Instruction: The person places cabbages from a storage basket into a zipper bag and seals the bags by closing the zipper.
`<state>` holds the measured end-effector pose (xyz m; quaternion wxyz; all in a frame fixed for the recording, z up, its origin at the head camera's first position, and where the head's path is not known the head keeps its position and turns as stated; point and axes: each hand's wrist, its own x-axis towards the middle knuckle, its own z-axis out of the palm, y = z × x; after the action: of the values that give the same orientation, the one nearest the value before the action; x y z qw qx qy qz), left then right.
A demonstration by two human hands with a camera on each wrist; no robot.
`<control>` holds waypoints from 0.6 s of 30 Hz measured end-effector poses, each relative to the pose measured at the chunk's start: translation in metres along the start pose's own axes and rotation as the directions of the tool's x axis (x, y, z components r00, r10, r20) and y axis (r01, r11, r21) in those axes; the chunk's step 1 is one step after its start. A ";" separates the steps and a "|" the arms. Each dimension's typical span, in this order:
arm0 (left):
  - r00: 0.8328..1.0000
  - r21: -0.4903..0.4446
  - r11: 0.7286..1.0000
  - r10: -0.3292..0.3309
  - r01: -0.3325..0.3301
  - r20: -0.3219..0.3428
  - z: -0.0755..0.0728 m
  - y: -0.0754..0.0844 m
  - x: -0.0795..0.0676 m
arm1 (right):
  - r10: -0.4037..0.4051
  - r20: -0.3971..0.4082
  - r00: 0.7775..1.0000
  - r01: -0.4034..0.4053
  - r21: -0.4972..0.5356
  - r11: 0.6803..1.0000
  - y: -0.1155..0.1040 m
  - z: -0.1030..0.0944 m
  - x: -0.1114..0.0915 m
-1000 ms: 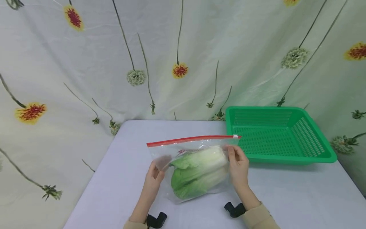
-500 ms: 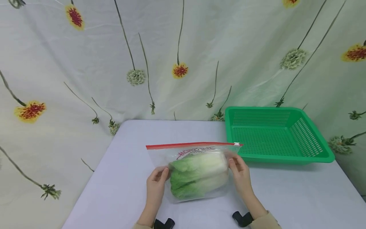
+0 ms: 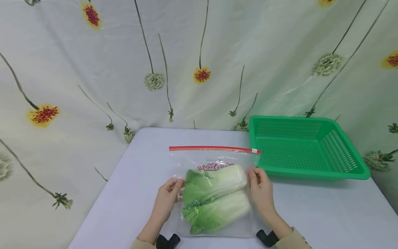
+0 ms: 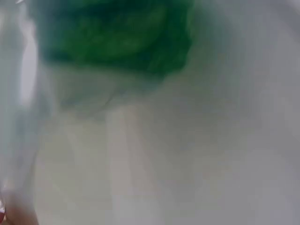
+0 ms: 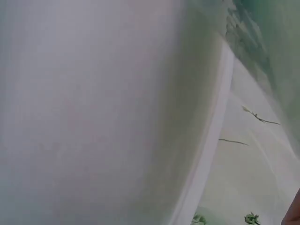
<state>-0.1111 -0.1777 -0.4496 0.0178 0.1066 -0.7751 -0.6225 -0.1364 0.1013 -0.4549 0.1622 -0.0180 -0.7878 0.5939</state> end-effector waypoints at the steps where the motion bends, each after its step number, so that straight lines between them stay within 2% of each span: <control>1: 0.999 0.005 1.000 -0.017 0.017 0.039 -0.004 -0.001 0.002 | 0.026 0.026 0.999 -0.025 -0.016 1.000 0.001 -0.002 0.001; 3: 0.992 0.002 0.998 -0.056 0.056 0.114 -0.011 -0.004 0.007 | 0.092 0.082 0.992 -0.088 -0.041 0.995 0.006 -0.004 0.004; 5: 0.976 0.013 0.995 -0.096 0.095 0.194 -0.017 -0.010 0.013 | 0.166 0.142 0.976 -0.158 -0.064 0.985 0.012 -0.006 0.007; 8: 0.945 0.042 0.991 -0.135 0.128 0.298 -0.024 -0.021 0.021 | 0.286 0.218 0.933 -0.270 -0.100 0.958 0.024 -0.008 0.011; 11: 0.924 0.063 0.989 -0.149 0.136 0.353 -0.028 -0.029 0.026 | 0.365 0.273 0.890 -0.343 -0.125 0.931 0.035 -0.009 0.014; 14: 0.924 0.072 0.988 -0.155 0.138 0.349 -0.027 -0.034 0.030 | 0.419 0.308 0.854 -0.397 -0.134 0.908 0.042 -0.009 0.016; 18: 0.942 0.099 0.987 -0.153 0.129 0.297 -0.026 -0.036 0.033 | 0.474 0.350 0.808 -0.444 -0.167 0.880 0.044 -0.008 0.016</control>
<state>-0.1337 -0.2159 -0.4823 -0.1504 0.0654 -0.7826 -0.6005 -0.1568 0.1256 -0.4907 -0.1428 -0.0983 -0.7984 0.5766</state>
